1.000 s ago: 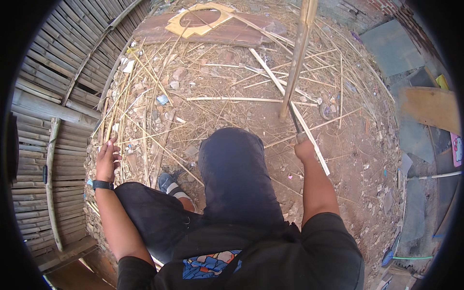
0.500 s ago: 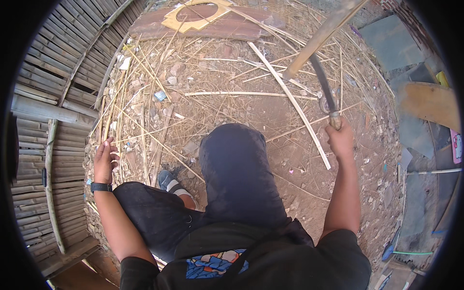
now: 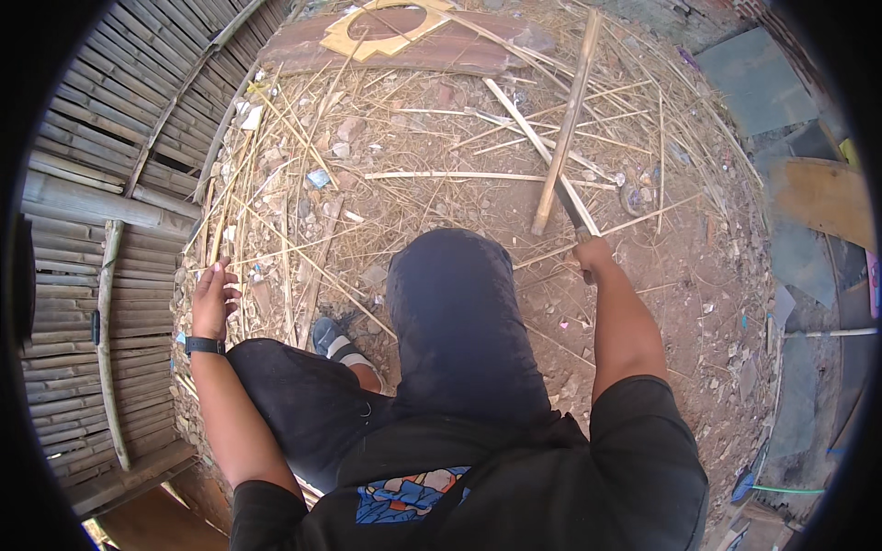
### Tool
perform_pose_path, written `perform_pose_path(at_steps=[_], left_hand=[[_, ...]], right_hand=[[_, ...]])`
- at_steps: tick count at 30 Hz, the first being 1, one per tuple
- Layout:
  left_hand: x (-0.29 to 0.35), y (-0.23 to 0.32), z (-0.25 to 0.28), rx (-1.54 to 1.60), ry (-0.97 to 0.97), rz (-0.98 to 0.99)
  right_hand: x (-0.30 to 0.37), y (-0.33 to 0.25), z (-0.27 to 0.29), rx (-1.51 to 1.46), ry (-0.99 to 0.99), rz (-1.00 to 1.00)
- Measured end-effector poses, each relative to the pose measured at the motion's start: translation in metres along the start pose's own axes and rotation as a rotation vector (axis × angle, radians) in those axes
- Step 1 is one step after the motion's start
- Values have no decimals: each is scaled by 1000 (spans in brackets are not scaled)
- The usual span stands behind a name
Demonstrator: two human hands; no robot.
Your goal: The person sits on the ground and uses a machete to split a long bamboo stick into thin strips. They hold the bamboo with one hand and strike it with the machete to separate the pieces.
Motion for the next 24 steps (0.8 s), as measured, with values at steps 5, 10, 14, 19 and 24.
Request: perform_pose_path(at_steps=[5,10,14,19,24], left_hand=[[3,-1,8,-3,31,-25],[0,4,-7,-43,-28,-27],[-2,4,-9,-79,-12,-56],[9,50,-32,-57,-64,-249],[32,172,-54,93,-85,-566]], right_hand=[[40,20,6,-112,111,-22],[94,45,23,-282,92,77],[151,22,29,-254,66,86],[158,-13,46,-5,274,481],[155,-80,56,29,209,703]])
Point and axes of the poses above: each hand's wrist, its own x-axis away from the middle knuckle, its own z-axis out of the back of the hand, y = z × x, the point moved 5 cm from there along -x, towards the middle knuckle, and after that the axes turned 3 degrees about -x, right-handed, at the moved point
